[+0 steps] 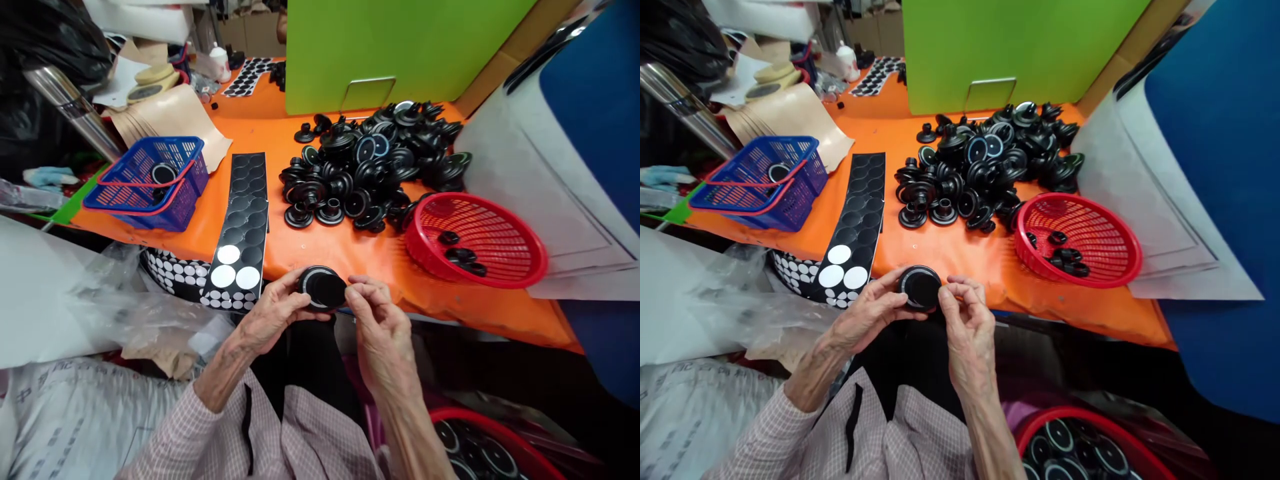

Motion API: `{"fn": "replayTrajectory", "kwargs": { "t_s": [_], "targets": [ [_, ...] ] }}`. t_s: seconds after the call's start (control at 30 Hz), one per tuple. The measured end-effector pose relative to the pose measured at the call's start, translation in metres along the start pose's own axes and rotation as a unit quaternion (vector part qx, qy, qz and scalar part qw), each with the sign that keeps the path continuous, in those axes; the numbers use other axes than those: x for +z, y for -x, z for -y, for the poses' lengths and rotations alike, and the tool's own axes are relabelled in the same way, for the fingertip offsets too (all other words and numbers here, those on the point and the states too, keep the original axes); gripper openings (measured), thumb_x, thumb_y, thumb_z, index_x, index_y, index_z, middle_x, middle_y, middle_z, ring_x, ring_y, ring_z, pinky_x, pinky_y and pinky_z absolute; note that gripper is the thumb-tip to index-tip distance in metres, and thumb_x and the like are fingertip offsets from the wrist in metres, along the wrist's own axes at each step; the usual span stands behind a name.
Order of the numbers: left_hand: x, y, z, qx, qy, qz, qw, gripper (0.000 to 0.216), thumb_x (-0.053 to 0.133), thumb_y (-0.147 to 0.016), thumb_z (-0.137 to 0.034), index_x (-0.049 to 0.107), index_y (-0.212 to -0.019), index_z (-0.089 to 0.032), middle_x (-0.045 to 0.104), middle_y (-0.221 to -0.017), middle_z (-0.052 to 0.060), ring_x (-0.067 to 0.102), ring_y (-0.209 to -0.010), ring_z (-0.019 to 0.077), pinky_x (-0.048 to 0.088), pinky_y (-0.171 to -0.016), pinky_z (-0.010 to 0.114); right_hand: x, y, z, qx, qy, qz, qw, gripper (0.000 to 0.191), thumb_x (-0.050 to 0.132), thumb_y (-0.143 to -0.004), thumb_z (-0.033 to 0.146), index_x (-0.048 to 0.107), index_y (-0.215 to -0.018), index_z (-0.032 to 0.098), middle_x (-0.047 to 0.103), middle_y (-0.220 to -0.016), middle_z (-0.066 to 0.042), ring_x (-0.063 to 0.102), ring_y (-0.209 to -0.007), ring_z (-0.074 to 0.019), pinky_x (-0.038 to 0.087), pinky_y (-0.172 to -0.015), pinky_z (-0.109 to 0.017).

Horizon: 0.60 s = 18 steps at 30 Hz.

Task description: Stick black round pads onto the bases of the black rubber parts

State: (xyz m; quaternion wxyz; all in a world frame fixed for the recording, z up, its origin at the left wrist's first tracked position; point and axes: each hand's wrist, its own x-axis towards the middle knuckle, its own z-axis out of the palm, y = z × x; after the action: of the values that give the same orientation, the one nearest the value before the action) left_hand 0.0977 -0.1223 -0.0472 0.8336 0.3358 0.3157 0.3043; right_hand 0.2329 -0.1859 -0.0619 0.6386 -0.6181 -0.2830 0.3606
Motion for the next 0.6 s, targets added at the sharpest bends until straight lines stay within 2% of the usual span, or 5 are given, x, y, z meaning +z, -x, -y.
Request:
{"fn": "replayTrajectory", "kwargs": {
  "t_s": [0.33, 0.6],
  "targets": [
    [-0.002, 0.002, 0.001, -0.004, -0.012, -0.031, 0.999, 0.042, 0.072, -0.071, -0.018, 0.069, -0.112, -0.017, 0.065, -0.119, 0.01, 0.066, -0.096, 0.0238, 0.057, -0.083, 0.039, 0.013, 0.005, -0.007, 0.001, -0.012, -0.006, 1.0, 0.02, 0.069, -0.079, 0.04, 0.067, -0.076, 0.02, 0.056, -0.1, -0.002, 0.056, -0.097, -0.017, 0.044, -0.086, -0.031],
    [-0.001, 0.003, 0.002, -0.007, -0.012, -0.039, 0.999, 0.045, 0.067, -0.072, -0.014, 0.068, -0.117, -0.018, 0.064, -0.122, 0.01, 0.065, -0.1, 0.0259, 0.057, -0.085, 0.042, 0.015, 0.006, -0.008, -0.004, 0.004, -0.01, 1.0, 0.021, 0.068, -0.08, 0.039, 0.065, -0.076, 0.019, 0.054, -0.099, -0.003, 0.055, -0.095, -0.0174, 0.046, -0.081, -0.03]
  ]
}}
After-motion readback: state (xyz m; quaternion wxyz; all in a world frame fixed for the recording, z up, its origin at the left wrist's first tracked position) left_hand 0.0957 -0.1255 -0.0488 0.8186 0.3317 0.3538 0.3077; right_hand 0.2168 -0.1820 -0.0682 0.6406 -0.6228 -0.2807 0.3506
